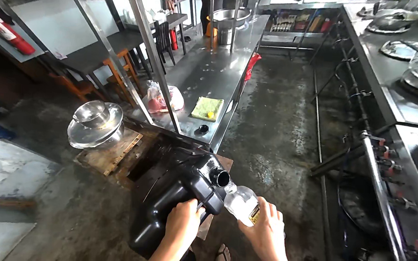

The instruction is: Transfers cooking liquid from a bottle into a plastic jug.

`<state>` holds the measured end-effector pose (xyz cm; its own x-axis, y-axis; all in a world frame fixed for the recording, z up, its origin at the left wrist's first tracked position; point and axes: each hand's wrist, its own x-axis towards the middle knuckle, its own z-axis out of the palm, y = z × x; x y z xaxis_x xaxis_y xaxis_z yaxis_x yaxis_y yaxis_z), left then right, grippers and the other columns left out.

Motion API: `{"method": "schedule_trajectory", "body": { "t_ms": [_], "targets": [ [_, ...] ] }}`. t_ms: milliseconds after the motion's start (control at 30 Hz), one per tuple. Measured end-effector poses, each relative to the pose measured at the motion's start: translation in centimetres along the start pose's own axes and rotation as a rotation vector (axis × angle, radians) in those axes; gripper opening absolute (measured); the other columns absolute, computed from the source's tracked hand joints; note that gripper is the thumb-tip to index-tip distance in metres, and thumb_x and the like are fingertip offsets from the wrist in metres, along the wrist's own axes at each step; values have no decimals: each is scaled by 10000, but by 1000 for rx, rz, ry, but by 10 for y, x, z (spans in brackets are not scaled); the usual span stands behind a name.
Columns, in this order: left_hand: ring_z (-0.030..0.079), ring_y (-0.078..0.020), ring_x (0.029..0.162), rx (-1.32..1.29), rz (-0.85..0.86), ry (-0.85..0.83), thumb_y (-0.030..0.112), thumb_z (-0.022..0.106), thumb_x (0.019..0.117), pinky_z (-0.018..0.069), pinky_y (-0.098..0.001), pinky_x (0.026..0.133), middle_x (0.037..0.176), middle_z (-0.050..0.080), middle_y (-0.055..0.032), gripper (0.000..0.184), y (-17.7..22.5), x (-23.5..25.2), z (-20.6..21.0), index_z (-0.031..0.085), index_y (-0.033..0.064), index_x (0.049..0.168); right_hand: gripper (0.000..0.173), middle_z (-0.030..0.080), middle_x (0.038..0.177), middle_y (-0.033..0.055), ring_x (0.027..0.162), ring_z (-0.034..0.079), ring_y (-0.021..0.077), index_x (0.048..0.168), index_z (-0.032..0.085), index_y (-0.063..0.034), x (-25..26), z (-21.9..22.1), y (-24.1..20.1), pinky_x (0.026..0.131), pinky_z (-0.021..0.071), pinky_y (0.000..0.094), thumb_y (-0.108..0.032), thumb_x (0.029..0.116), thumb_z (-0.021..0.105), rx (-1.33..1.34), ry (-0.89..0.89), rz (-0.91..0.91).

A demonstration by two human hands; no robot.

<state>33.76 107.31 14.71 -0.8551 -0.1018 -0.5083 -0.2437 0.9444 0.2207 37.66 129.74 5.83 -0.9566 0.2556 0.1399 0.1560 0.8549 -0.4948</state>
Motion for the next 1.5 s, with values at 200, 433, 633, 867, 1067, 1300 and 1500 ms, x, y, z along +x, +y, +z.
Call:
{"method": "schedule_trajectory", "body": {
  "t_ms": [200,433,633,867,1067,1300,1500],
  "targets": [
    [714,-293,987,-4,23,-12,432,581,1031,571,-511,853,990,727,-117,358,3,-3,9,697,95,1061,900,660,1198,153,1063,621,398,1352,609,-78,-7,5,9,841,521,578,-448,582,890,22,7,12],
    [712,-280,972,6,29,-27,438,594,1022,571,-489,844,965,723,-105,359,5,-3,19,698,96,1043,877,663,1187,148,1077,620,391,1339,614,-76,-14,8,16,865,522,569,-416,580,893,37,7,42],
    [711,-272,940,17,39,-27,445,598,1017,570,-486,828,936,719,-98,361,5,-4,27,698,98,1028,872,660,1194,135,1098,615,375,1351,603,-90,-21,13,23,882,526,554,-439,603,883,29,-8,64],
    [713,-269,928,20,53,-16,443,621,1005,572,-486,827,926,721,-96,355,5,-5,34,706,99,1025,879,653,1221,127,1128,608,364,1367,596,-101,-28,16,25,927,516,550,-422,603,889,24,-4,89],
    [706,-275,908,12,60,-30,441,627,1002,568,-493,819,907,712,-102,358,5,-6,37,702,91,1009,892,649,1250,126,1143,602,365,1387,584,-107,-32,19,28,928,515,544,-412,610,898,46,-22,122],
    [709,-279,916,27,68,-41,438,640,994,570,-499,825,912,718,-98,352,7,-7,46,708,93,1013,883,647,1263,138,1162,600,377,1377,586,-104,-40,24,35,961,506,563,-392,608,909,62,-17,143],
    [706,-274,903,36,69,-57,443,640,992,567,-496,815,896,713,-94,353,10,-9,53,704,97,1002,892,649,1256,135,1152,606,371,1371,588,-91,-47,30,42,955,505,564,-375,593,919,58,4,151]
  ]
}}
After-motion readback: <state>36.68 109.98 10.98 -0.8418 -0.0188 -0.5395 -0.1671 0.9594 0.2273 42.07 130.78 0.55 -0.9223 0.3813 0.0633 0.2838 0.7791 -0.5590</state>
